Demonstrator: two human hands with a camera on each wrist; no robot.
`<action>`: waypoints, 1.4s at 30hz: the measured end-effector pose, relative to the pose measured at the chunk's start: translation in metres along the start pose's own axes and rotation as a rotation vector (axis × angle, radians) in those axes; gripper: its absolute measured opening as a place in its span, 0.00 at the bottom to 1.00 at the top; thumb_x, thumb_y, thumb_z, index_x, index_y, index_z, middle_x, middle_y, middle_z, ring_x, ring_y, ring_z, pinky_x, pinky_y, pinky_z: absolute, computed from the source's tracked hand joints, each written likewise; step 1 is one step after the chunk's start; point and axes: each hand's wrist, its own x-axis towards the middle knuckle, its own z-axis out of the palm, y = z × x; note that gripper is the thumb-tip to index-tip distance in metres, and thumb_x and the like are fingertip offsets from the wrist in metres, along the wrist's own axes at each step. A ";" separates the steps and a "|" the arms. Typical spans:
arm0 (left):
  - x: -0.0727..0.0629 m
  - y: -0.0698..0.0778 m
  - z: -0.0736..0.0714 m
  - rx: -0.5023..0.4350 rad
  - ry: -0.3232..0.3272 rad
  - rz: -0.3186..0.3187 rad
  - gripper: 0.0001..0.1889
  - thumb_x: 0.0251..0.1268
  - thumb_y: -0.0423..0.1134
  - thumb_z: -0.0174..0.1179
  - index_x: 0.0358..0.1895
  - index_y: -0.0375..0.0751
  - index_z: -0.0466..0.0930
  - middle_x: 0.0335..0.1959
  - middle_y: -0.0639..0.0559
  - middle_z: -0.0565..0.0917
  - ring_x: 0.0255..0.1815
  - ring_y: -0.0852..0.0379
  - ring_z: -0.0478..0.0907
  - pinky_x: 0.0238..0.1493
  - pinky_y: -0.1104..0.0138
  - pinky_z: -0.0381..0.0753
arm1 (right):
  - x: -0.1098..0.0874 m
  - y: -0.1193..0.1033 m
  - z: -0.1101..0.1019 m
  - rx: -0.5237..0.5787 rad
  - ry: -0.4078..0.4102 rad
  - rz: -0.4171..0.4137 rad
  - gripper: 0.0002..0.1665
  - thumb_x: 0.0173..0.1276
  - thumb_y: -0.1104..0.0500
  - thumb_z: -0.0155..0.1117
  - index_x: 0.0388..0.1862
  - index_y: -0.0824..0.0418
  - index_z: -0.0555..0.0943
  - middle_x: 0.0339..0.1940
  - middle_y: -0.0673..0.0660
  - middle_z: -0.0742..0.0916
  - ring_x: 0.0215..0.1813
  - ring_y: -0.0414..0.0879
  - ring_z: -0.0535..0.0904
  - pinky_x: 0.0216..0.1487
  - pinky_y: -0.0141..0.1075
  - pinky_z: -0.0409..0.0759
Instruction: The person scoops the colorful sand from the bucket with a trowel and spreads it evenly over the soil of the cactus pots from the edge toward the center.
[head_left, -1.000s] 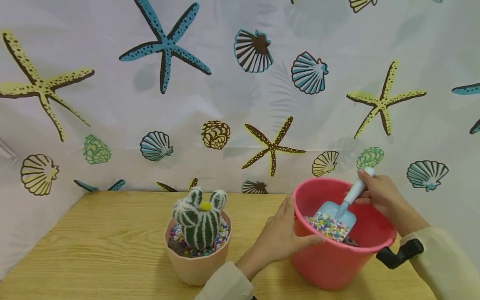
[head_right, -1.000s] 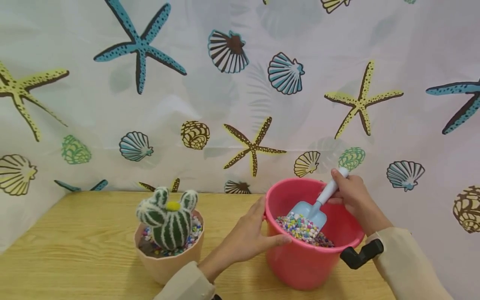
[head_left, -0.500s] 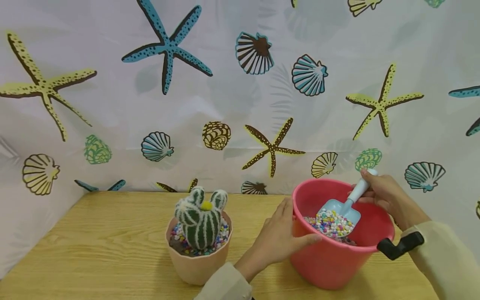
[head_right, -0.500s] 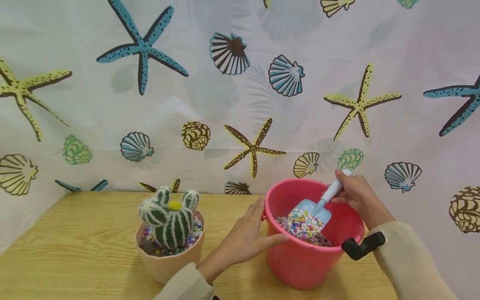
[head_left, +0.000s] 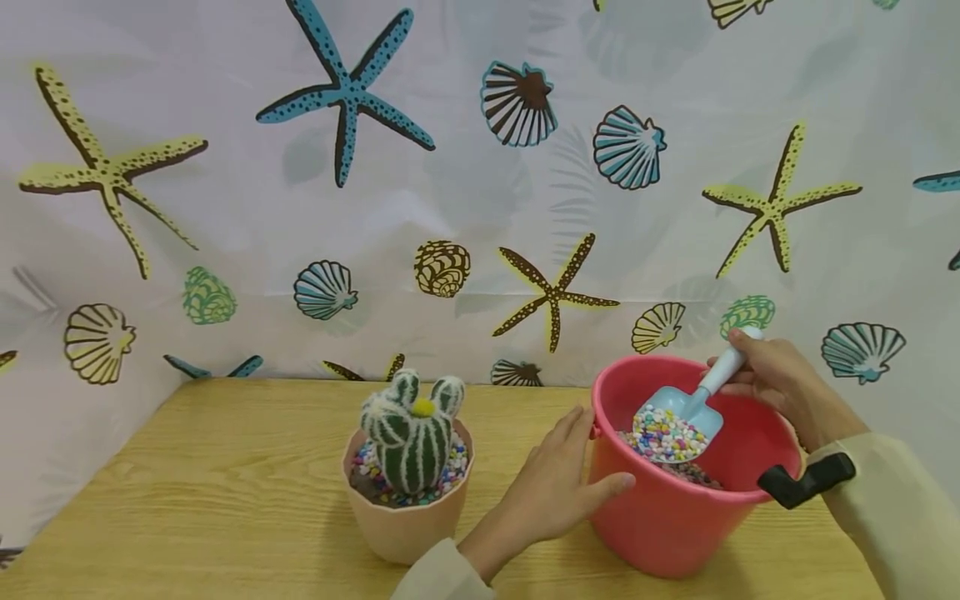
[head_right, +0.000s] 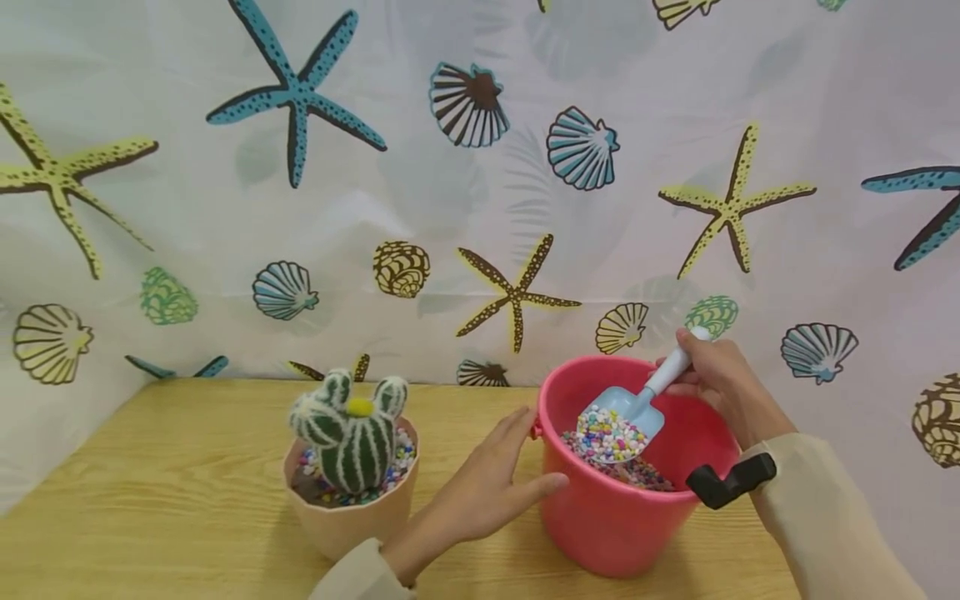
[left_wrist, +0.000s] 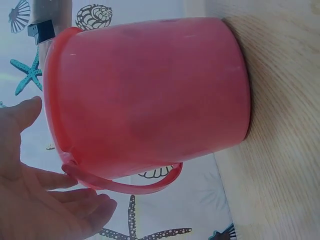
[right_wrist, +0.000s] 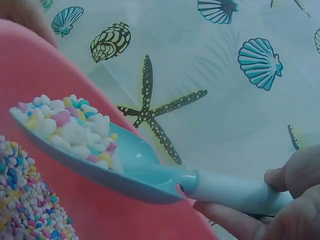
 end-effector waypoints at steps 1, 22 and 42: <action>-0.001 0.000 -0.001 -0.004 -0.002 0.006 0.44 0.62 0.60 0.58 0.75 0.45 0.51 0.75 0.43 0.57 0.74 0.43 0.56 0.66 0.42 0.63 | 0.000 -0.001 0.000 0.002 0.003 0.002 0.24 0.76 0.47 0.42 0.52 0.68 0.63 0.23 0.47 0.86 0.27 0.41 0.85 0.33 0.35 0.85; -0.010 -0.002 -0.004 -0.019 0.029 0.109 0.38 0.65 0.58 0.56 0.73 0.47 0.55 0.66 0.50 0.68 0.65 0.51 0.67 0.60 0.48 0.73 | -0.026 0.022 0.001 0.412 0.054 0.068 0.18 0.72 0.48 0.52 0.48 0.57 0.61 0.38 0.54 0.77 0.32 0.47 0.86 0.45 0.48 0.81; -0.054 -0.019 -0.047 -0.027 0.022 0.003 0.43 0.64 0.66 0.50 0.73 0.40 0.54 0.72 0.43 0.61 0.73 0.45 0.57 0.68 0.46 0.62 | -0.063 0.043 0.008 0.953 0.106 0.025 0.26 0.66 0.50 0.61 0.56 0.46 0.60 0.38 0.57 0.84 0.45 0.52 0.84 0.57 0.50 0.68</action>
